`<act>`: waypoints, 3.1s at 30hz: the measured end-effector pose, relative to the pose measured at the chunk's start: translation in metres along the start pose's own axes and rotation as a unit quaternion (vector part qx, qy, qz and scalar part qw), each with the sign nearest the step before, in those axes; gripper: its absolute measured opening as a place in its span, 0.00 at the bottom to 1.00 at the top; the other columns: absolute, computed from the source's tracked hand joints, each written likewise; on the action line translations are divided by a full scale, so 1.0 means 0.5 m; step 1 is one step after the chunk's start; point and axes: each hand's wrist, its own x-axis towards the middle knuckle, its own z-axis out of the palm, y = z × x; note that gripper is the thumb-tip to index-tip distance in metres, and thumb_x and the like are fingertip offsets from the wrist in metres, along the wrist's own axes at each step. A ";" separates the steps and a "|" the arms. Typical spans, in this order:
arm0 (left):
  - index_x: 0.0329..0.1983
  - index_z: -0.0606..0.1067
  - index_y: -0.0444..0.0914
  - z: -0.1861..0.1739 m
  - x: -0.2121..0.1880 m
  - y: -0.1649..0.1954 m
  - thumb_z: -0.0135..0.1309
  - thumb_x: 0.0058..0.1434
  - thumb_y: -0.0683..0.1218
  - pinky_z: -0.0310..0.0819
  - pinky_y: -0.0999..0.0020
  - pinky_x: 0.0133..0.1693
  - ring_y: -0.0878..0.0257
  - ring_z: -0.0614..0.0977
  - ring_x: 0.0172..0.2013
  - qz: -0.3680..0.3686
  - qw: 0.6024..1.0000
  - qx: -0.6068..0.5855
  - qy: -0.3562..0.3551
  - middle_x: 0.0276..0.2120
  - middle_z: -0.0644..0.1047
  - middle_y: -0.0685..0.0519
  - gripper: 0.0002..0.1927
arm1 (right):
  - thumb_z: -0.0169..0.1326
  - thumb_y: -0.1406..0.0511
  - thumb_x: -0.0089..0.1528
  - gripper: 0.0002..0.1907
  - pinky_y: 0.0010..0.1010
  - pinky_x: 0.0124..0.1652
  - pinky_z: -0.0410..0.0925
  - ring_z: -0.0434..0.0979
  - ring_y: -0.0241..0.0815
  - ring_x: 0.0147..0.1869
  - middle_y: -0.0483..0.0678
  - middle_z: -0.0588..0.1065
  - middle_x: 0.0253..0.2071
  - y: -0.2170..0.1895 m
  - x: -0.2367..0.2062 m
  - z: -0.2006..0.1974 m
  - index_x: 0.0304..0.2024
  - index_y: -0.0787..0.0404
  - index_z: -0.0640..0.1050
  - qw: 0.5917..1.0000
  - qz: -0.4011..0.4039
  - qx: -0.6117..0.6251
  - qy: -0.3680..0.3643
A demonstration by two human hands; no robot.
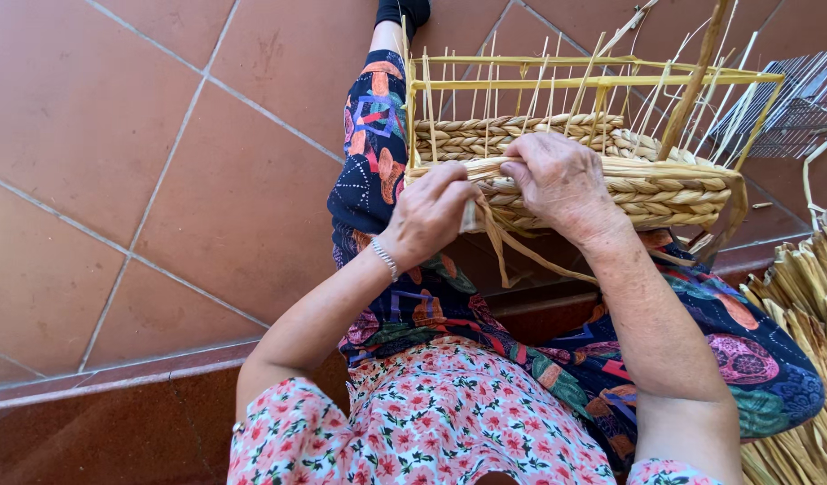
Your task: The person sits on a tiled floor and weaves a rectangular basket using dried palm leaves. They interlace the leaves through a pre-formed frame, occasionally using scissors to trim excess material.
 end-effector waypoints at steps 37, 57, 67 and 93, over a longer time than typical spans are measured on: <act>0.27 0.80 0.33 0.013 0.181 -0.085 0.57 0.60 0.42 0.82 0.64 0.33 0.55 0.86 0.27 -0.373 0.838 0.006 -0.398 0.23 0.82 0.42 0.09 | 0.65 0.45 0.58 0.27 0.42 0.30 0.69 0.75 0.50 0.32 0.52 0.70 0.27 -0.100 -0.084 0.031 0.28 0.60 0.73 0.987 -0.040 -0.141 0.067; 0.45 0.77 0.39 0.057 0.106 -0.086 0.56 0.64 0.47 0.75 0.51 0.41 0.48 0.83 0.38 -0.262 0.929 0.013 -0.263 0.33 0.82 0.45 0.09 | 0.61 0.59 0.70 0.10 0.35 0.33 0.74 0.82 0.46 0.33 0.50 0.81 0.35 0.066 -0.049 0.006 0.43 0.59 0.82 0.996 -0.039 -0.075 0.008; 0.47 0.72 0.38 0.064 0.056 0.046 0.55 0.67 0.42 0.81 0.55 0.39 0.47 0.85 0.35 -0.158 0.987 0.003 0.007 0.38 0.81 0.42 0.07 | 0.67 0.54 0.63 0.14 0.43 0.32 0.72 0.80 0.53 0.30 0.53 0.79 0.25 0.094 -0.091 0.009 0.35 0.58 0.83 0.995 0.102 -0.012 -0.014; 0.58 0.71 0.34 0.087 0.026 0.021 0.52 0.69 0.43 0.76 0.55 0.46 0.48 0.81 0.43 -0.159 0.984 -0.016 -0.076 0.45 0.76 0.46 0.16 | 0.64 0.62 0.64 0.06 0.32 0.35 0.71 0.79 0.39 0.32 0.46 0.81 0.30 0.087 -0.055 -0.047 0.36 0.57 0.84 0.991 0.122 0.033 -0.046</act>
